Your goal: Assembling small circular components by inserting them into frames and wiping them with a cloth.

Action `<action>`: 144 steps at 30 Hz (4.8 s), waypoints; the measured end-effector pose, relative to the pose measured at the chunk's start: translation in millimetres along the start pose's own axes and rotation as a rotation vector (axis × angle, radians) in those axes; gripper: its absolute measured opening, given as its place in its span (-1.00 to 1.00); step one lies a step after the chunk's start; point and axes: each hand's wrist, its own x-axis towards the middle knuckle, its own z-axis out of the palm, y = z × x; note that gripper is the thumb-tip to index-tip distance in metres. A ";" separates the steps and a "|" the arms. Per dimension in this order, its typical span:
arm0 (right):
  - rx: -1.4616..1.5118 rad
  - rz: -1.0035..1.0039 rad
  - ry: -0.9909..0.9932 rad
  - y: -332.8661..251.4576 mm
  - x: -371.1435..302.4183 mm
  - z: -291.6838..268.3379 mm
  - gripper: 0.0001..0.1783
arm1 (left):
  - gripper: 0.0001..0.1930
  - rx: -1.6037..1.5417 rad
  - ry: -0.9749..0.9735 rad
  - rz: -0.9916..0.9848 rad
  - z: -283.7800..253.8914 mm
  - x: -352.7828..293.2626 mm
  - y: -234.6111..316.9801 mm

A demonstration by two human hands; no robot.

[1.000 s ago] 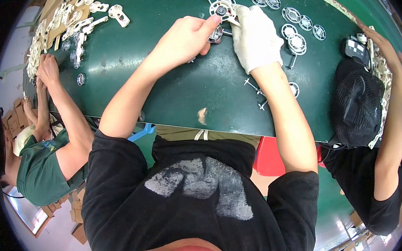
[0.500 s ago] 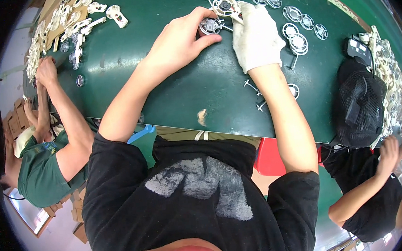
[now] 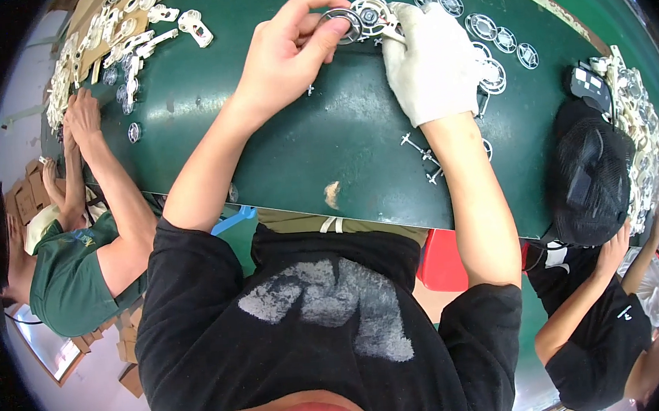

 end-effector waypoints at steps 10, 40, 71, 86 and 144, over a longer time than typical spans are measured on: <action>0.068 -0.073 -0.089 -16.6 -6.8 -7.2 -0.72 | -0.74 0.401 0.069 0.158 1.1 -3.5 3.4; 0.666 0.195 -0.665 -11.0 8.1 -54.6 -0.58 | -0.49 0.321 -0.052 0.804 -14.4 5.5 3.7; 0.640 0.218 -0.636 -28.0 -3.5 -33.8 -0.66 | -0.69 -0.468 -0.317 -0.177 -8.2 -4.0 6.0; 0.978 0.366 -0.650 -29.5 -3.0 -40.7 -0.53 | -0.61 -0.006 -0.411 -0.290 -64.4 44.0 -8.4; 0.926 0.563 -0.630 -50.2 -1.2 -50.2 -0.48 | -0.63 -0.229 0.026 0.129 -3.4 -3.6 2.9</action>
